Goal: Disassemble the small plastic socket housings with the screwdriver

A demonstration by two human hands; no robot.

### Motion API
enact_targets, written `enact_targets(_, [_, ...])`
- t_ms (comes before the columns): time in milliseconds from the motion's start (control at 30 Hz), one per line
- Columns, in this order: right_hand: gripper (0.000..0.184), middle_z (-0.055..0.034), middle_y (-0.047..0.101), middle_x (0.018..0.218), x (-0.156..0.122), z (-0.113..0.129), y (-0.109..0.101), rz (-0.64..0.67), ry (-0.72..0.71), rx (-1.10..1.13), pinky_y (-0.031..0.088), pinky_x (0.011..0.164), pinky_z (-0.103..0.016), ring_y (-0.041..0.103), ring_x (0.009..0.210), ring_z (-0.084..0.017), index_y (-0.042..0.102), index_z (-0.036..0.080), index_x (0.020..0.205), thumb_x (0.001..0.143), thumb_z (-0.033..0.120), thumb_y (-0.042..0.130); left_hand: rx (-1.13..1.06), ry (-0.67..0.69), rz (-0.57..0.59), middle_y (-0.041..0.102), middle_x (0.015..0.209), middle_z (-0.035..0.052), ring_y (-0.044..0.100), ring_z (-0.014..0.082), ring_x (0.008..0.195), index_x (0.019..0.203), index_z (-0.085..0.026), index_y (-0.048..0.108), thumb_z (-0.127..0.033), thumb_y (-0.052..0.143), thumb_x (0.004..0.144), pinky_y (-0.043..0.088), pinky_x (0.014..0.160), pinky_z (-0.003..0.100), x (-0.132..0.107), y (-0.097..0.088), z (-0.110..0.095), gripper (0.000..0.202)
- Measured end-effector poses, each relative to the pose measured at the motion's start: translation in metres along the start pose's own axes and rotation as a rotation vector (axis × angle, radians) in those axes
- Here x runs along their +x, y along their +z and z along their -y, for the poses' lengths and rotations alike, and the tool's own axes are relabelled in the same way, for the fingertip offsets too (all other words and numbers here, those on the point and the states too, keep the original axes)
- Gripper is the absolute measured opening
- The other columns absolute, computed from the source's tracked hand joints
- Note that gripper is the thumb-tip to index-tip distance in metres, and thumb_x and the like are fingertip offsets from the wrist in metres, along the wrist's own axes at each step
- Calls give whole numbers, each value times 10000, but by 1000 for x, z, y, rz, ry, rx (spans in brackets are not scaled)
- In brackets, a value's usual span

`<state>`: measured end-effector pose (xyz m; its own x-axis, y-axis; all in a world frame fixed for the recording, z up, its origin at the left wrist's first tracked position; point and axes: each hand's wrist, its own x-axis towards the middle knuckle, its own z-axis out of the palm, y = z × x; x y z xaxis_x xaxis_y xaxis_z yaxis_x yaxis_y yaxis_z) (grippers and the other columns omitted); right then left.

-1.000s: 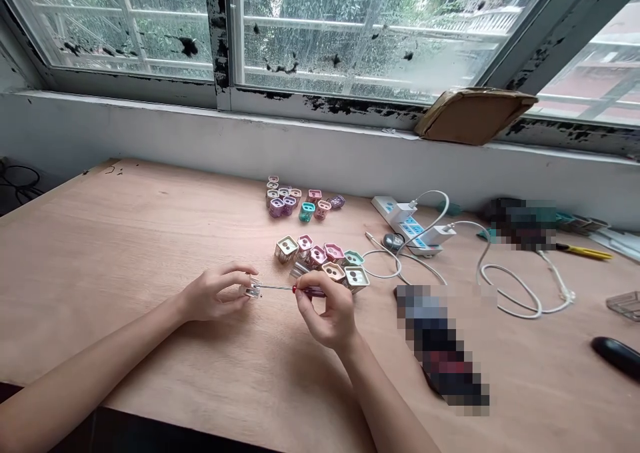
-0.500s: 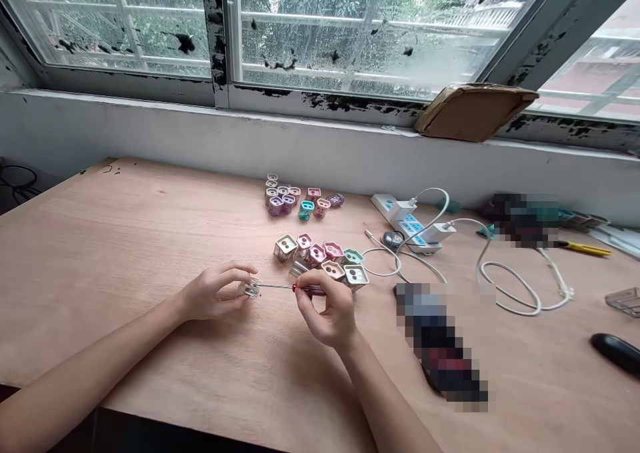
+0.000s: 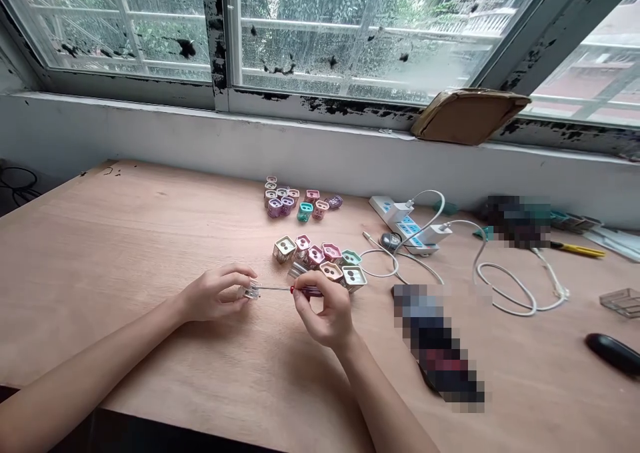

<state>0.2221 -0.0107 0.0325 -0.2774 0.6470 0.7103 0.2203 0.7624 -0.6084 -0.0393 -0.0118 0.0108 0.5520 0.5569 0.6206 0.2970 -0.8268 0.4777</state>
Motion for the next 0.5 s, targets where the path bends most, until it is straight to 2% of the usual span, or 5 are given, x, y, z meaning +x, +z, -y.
enact_targets(200, [141, -13, 635, 758, -4, -4, 1, -14, 49, 48, 486, 533, -246, 597, 613, -148, 630, 218, 900, 868, 82, 616, 16, 2, 3, 690, 1125, 132, 704, 199, 995, 1061, -169, 626, -151, 635, 896, 600, 836, 286, -1, 1, 2, 166])
enact_targets(367, [72, -12, 643, 803, -5, -9, -1, -150, 233, 190, 463, 477, -234, 563, 533, -116, 639, 220, 909, 883, 171, 684, 29, -5, -15, 700, 1112, 126, 707, 193, 984, 1065, -168, 635, -136, 631, 892, 602, 831, 282, -1, 0, 2, 176])
enact_targets(500, [130, 11, 607, 678, 1, -14, -3, -185, 351, 319, 421, 428, -214, 533, 470, -105, 639, 204, 827, 868, 273, 742, 35, -18, -36, 708, 1093, 114, 711, 187, 979, 1057, -172, 636, -124, 631, 882, 600, 850, 284, -1, -2, 2, 181])
